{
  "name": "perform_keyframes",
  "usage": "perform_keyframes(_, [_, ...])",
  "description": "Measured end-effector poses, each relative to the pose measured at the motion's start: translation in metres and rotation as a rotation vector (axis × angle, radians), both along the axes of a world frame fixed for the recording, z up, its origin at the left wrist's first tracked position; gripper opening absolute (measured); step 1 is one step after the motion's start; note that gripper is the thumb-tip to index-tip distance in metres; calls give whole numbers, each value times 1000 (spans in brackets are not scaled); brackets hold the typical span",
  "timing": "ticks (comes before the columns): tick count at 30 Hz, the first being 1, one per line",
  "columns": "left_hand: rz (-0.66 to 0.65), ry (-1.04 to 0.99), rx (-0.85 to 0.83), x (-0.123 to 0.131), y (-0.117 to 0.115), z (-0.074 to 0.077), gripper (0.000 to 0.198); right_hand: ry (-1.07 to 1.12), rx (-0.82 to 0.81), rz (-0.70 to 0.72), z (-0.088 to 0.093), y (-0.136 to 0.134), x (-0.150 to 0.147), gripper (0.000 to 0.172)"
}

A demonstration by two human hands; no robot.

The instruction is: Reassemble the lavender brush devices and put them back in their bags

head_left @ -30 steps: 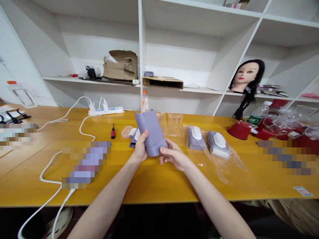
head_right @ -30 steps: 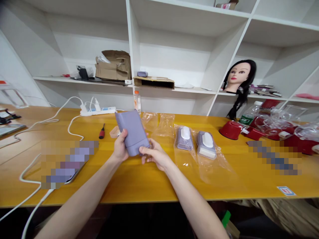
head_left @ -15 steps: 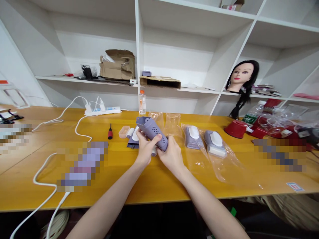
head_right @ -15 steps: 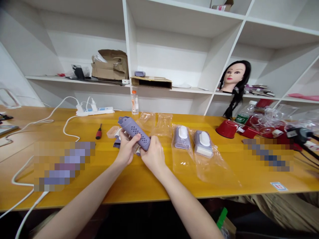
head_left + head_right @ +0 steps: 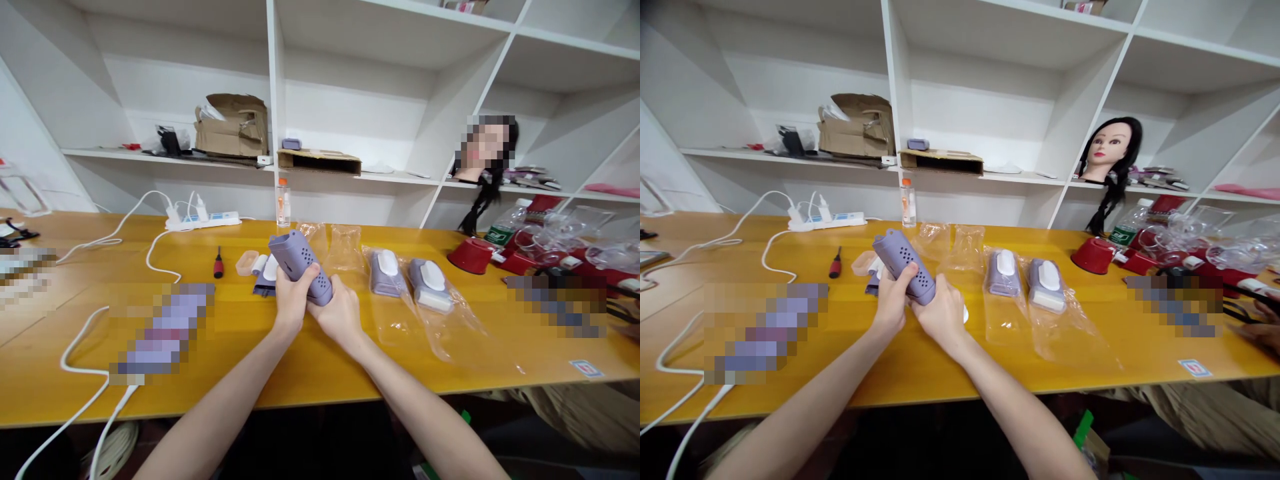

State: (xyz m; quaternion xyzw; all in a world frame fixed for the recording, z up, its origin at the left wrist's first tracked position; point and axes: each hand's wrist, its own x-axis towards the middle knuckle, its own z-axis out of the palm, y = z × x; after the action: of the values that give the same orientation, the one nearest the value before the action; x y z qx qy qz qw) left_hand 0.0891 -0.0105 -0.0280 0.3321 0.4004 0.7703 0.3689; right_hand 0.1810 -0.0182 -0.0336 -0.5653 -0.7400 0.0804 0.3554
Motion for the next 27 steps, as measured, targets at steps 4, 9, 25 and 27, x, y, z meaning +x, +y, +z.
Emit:
perform_keyframes(4, [-1,43,20,-7,4,-7,35,-61,66,41,-5,-2,-1,24])
perform_keyframes(9, [-82,-10,71,-14,8,-8,34,-127,112,60,-9,0,-2,25])
perform_keyframes(25, [2,-22,121,2,4,-10,33,-372,139,-43,2,-4,-8,30])
perform_keyframes(27, [17,-37,120,4,3,-11,34,-354,95,-54,2,-4,-10,23])
